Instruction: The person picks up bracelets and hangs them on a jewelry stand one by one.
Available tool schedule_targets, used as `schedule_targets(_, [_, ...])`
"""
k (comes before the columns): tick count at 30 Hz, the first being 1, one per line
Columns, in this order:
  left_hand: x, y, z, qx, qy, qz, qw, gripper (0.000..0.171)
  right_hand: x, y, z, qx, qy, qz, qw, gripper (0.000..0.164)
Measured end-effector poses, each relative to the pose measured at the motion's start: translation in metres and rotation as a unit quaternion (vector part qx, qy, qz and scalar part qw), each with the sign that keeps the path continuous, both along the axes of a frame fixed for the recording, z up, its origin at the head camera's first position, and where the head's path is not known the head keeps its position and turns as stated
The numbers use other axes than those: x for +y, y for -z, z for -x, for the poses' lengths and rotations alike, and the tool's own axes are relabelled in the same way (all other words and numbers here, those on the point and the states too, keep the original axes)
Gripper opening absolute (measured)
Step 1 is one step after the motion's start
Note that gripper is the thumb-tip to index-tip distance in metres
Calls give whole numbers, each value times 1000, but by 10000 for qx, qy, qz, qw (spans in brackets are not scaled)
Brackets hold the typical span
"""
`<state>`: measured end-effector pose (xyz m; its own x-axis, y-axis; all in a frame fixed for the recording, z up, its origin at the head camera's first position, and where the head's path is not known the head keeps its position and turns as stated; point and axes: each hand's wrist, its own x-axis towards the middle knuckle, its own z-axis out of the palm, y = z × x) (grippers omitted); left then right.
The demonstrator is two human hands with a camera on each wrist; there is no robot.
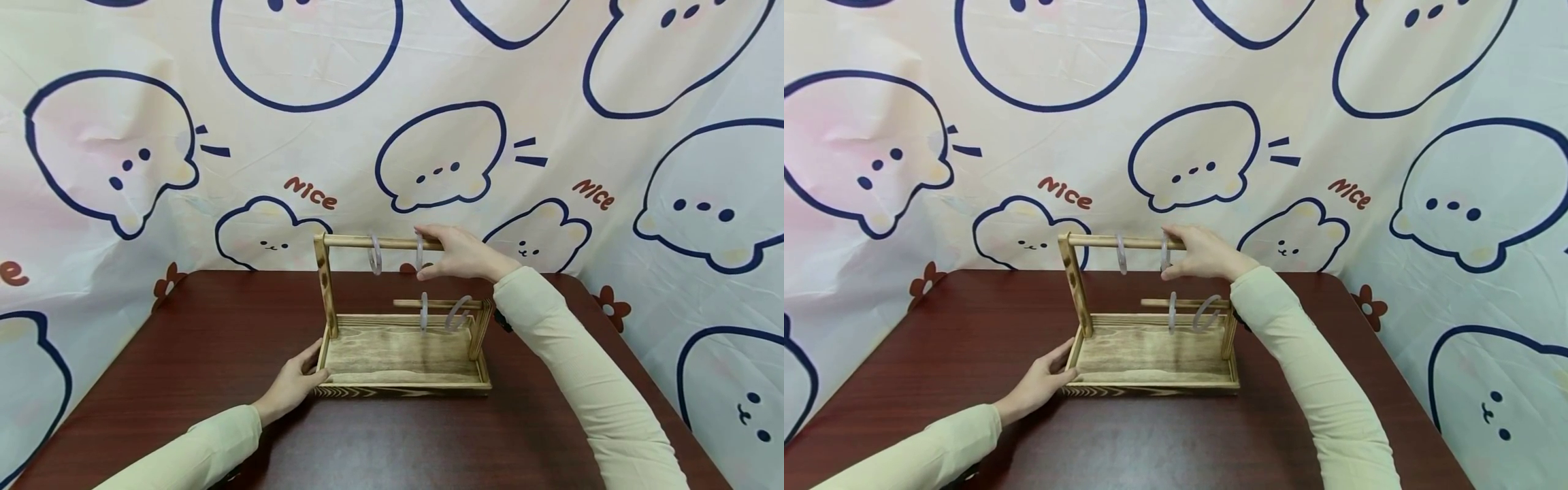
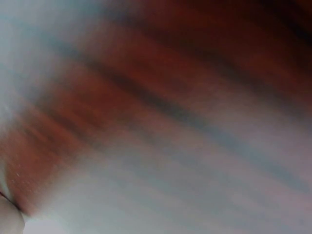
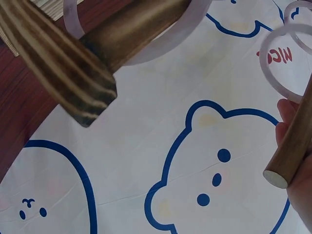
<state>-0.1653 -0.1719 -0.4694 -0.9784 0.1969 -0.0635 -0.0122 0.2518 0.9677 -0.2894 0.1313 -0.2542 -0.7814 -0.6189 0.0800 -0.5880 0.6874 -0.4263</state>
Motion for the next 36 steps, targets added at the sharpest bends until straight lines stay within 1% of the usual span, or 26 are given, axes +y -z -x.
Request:
schedule_targets(3, [0,-1,0,43,23,0,10000,67,0,0,0,44,-1,30,10000,89])
schedule_targets(9, [1,-4,-1,63,-38,75,9999,67,1,0,1,25,-12,131,9999,87])
schedule_targets(15, [0,-4,-1,80,-82,102,9999,67,3,1,1,-11,4,422,9991,83])
schedule_targets(18, [-1,-3,-1,60,-63,117,9999,67,4,2,1,70,-50,557,9984,78])
schedule_targets(21, [0,-2,-2,26,-66,147,9999,67,6,5,0,275,-87,774,9966,72])
schedule_targets(23, [0,-2,-2,-20,-96,193,9998,67,8,8,0,490,-91,997,9938,67])
schedule_targets(27, [0,-2,-2,-60,-80,184,9998,67,11,16,-6,1016,64,1570,9823,58])
schedule_targets(29, [1,-2,-2,-87,-80,151,9998,68,13,18,-10,1257,129,1764,9762,55])
schedule_targets(32, [0,-2,-1,-105,-121,134,9998,68,16,21,-15,1523,170,1887,9700,55])
schedule_targets(36, [0,-2,-2,-136,-179,207,9995,68,24,29,-24,1683,323,2015,9644,58])
